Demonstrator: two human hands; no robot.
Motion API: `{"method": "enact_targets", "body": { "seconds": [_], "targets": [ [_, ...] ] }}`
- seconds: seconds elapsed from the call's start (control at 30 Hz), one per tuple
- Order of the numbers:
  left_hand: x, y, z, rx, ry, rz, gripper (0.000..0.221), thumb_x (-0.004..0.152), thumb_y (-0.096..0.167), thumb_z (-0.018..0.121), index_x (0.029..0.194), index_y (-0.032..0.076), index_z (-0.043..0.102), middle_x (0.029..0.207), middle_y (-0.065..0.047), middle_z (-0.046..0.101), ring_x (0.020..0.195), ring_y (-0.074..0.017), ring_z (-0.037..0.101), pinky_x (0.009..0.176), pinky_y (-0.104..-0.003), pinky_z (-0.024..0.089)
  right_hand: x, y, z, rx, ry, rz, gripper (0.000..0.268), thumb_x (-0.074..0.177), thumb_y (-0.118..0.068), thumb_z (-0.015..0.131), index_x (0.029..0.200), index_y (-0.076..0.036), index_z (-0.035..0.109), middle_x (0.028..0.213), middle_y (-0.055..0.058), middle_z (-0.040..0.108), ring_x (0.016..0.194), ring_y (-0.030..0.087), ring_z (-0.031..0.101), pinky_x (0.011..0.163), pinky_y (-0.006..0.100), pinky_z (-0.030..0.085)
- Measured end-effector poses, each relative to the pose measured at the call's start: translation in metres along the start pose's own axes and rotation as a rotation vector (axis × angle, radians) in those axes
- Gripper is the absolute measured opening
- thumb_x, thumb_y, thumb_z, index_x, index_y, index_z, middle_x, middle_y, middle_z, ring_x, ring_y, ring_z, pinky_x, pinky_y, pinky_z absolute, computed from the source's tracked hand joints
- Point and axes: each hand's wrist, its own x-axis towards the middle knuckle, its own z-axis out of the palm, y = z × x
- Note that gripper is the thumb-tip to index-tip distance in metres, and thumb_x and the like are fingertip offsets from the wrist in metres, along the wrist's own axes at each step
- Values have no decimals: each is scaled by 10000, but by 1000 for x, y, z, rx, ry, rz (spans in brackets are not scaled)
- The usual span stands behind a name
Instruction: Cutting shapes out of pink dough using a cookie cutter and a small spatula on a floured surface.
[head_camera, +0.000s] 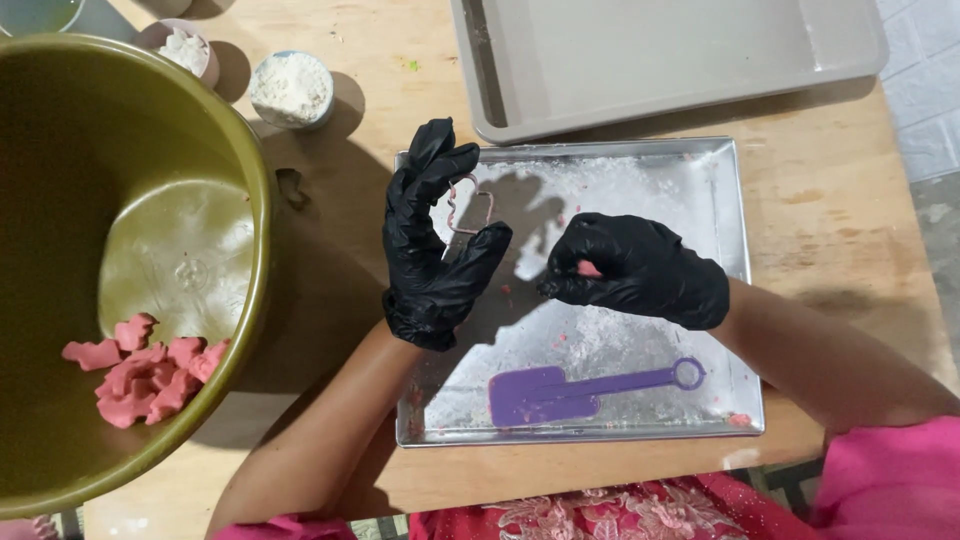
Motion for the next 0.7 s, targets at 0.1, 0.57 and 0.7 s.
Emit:
{"method": "enact_targets", "body": {
  "seconds": [0.1, 0.57, 0.7],
  "targets": [
    [-2, 1, 2, -31, 15, -31, 557, 845, 281, 891, 1324, 110, 664, 1388, -132, 656, 1450, -322, 504, 1288, -436, 282, -3, 2, 2, -71, -26, -26, 90, 887, -198, 810, 837, -174, 740, 711, 2, 682, 664, 247, 702, 566, 308, 547],
    [-17, -17, 2, -40, -52, 58, 496, 1043, 263, 766, 1478, 161, 550, 1624, -112, 454, 1615, -321, 397, 1415, -557, 371, 10, 3, -3, -157, -96, -175, 301, 1061, -144, 593, 1353, -70, 600, 1185, 145, 671, 1039, 316, 688, 892, 416, 558],
    [-12, -13, 4, -34, -34, 68, 475, 1017, 192, 781, 1434, 119, 565, 1567, -127, 503, 1583, -329, 420, 1405, -556, 365, 5, 15, -3, -189, -75, -231, 472, 1022, -41, 651, 1464, -60, 485, 1396, 179, 617, 1247, 375, 652, 1052, 447, 546]
  ]
}}
